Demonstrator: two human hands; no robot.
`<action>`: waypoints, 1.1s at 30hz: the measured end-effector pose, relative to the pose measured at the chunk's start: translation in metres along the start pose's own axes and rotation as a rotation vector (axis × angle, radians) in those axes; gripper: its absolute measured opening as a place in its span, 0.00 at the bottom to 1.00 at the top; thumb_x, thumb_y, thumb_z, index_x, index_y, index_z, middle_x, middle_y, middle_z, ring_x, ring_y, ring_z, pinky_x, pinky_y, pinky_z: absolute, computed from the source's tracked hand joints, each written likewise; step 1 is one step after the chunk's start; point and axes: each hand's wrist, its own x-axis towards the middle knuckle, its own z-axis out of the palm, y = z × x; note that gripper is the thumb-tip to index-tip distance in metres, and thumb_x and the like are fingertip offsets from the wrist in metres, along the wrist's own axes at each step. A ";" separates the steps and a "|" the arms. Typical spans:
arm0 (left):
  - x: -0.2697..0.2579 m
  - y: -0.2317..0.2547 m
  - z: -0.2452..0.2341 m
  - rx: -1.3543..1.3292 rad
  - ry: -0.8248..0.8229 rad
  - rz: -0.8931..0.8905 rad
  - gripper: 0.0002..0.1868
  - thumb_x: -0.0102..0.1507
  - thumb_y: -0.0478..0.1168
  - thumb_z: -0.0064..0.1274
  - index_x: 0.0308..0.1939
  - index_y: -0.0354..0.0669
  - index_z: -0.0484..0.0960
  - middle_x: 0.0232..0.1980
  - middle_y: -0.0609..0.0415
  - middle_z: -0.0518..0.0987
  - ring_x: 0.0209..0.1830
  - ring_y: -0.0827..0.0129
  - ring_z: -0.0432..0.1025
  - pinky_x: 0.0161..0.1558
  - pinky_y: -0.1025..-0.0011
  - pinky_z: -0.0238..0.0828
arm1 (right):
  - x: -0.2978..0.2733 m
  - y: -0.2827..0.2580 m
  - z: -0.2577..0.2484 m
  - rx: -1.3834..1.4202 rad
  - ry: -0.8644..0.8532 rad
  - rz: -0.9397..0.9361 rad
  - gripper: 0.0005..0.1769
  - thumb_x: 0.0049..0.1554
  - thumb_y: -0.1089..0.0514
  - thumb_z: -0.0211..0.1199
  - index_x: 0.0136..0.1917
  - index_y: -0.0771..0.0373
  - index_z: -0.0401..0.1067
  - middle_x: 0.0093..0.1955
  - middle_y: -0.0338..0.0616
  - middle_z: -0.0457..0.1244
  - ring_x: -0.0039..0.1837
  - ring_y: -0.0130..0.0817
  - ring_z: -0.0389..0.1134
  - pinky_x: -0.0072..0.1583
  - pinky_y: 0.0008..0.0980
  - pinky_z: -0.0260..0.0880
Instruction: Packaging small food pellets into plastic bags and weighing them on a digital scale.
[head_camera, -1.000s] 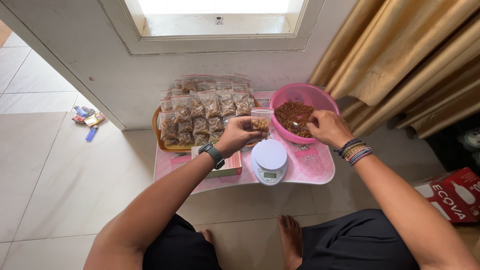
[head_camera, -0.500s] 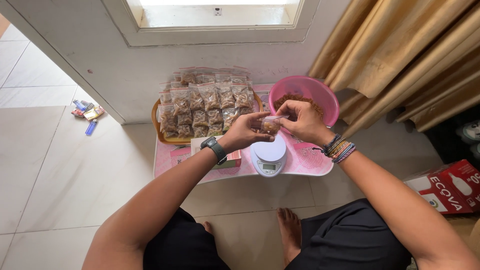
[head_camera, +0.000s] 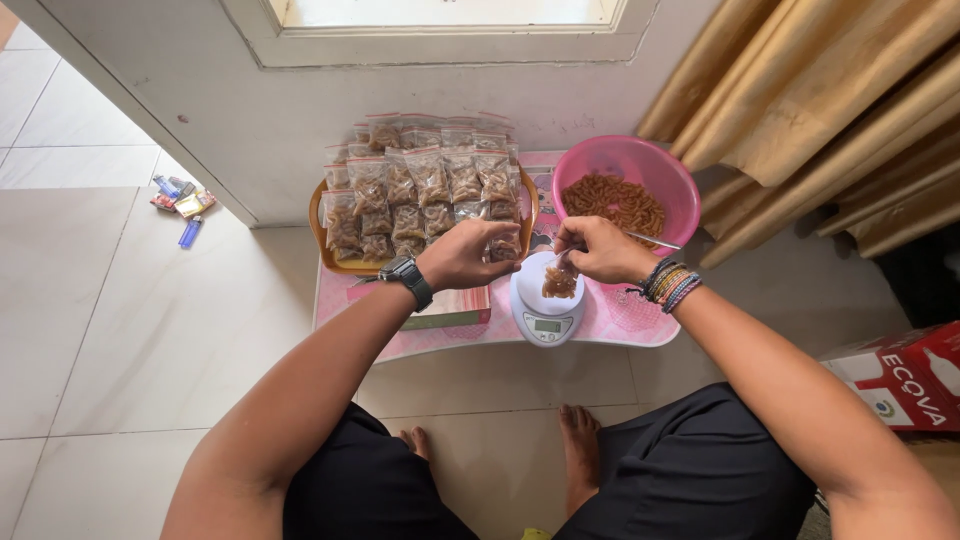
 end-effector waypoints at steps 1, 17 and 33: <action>0.001 -0.005 0.003 -0.001 -0.002 -0.002 0.32 0.57 0.49 0.63 0.60 0.35 0.77 0.48 0.40 0.85 0.54 0.42 0.76 0.55 0.49 0.72 | 0.002 0.001 0.001 0.002 -0.002 0.001 0.07 0.49 0.67 0.62 0.41 0.59 0.75 0.35 0.48 0.72 0.43 0.44 0.75 0.48 0.41 0.71; 0.000 -0.037 0.020 0.020 -0.055 0.050 0.31 0.56 0.49 0.61 0.61 0.38 0.78 0.48 0.37 0.83 0.52 0.40 0.76 0.54 0.51 0.72 | 0.011 0.009 0.016 -0.550 0.036 -0.246 0.05 0.55 0.59 0.58 0.46 0.53 0.72 0.42 0.47 0.69 0.56 0.47 0.71 0.55 0.45 0.74; -0.009 -0.041 0.009 0.094 -0.062 0.152 0.30 0.57 0.53 0.61 0.57 0.35 0.80 0.42 0.39 0.83 0.50 0.44 0.77 0.52 0.52 0.74 | 0.015 0.043 -0.010 -0.494 0.362 -0.409 0.12 0.54 0.61 0.63 0.52 0.54 0.76 0.48 0.42 0.70 0.55 0.42 0.69 0.57 0.38 0.72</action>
